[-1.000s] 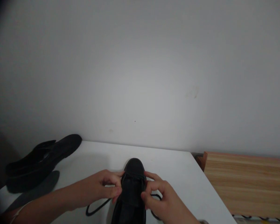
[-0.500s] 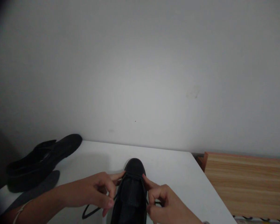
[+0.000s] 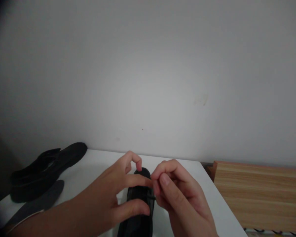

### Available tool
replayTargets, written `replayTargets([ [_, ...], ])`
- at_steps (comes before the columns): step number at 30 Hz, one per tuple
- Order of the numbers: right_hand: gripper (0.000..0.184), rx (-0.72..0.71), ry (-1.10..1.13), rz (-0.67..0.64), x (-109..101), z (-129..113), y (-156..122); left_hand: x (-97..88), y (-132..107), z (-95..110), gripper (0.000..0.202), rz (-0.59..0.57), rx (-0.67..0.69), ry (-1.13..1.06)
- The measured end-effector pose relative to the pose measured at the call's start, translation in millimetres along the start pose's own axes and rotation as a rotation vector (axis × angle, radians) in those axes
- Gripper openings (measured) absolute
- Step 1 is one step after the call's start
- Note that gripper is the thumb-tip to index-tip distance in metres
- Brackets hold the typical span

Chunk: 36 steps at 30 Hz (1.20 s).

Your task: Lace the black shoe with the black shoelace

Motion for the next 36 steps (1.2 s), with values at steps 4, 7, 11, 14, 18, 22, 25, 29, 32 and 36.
replayTargets([
  [4,0.020,-0.139,0.216,-0.159,25,-28,6,3.5,7,21,0.010,-0.098,0.104,-0.183],
  [7,0.025,-0.262,0.188,-0.060,17,-32,13,-8.6,2,23,0.016,0.003,0.131,-0.251],
  [11,0.021,-0.112,0.106,-0.032,11,-9,26,-24.1,-6,33,0.016,0.173,0.283,-0.156],
  [14,0.031,0.015,0.015,-0.306,30,4,30,-26.3,-6,47,0.016,0.196,0.385,-0.083],
  [18,0.019,-0.027,0.034,-0.251,33,11,33,-27.2,-5,58,0.016,0.177,0.443,-0.046],
  [22,0.018,-0.026,0.135,-0.032,12,27,36,-33.0,-6,42,0.014,0.202,0.410,-0.174],
  [25,0.019,-0.021,0.238,0.082,-11,36,32,-32.3,-5,9,0.019,0.154,0.310,-0.530],
  [29,0.018,0.040,0.358,0.136,-36,51,19,-29.4,-7,-42,0.016,0.192,0.172,-1.047],
  [32,0.018,0.147,0.318,0.189,-55,71,6,-29.6,-13,-76,0.015,0.264,0.057,-1.265],
  [36,0.025,0.223,0.106,0.262,-83,98,-9,-30.4,-29,-118,0.017,0.346,-0.128,-1.211],
])
Point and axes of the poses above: each hand's wrist, its own y-axis towards the middle knuckle, its own x-axis out of the palm, z = x × y, the point moved 5 cm from there along y, towards the middle knuckle, and after that the axes turned 8 degrees about -z, right-handed, at the moved point
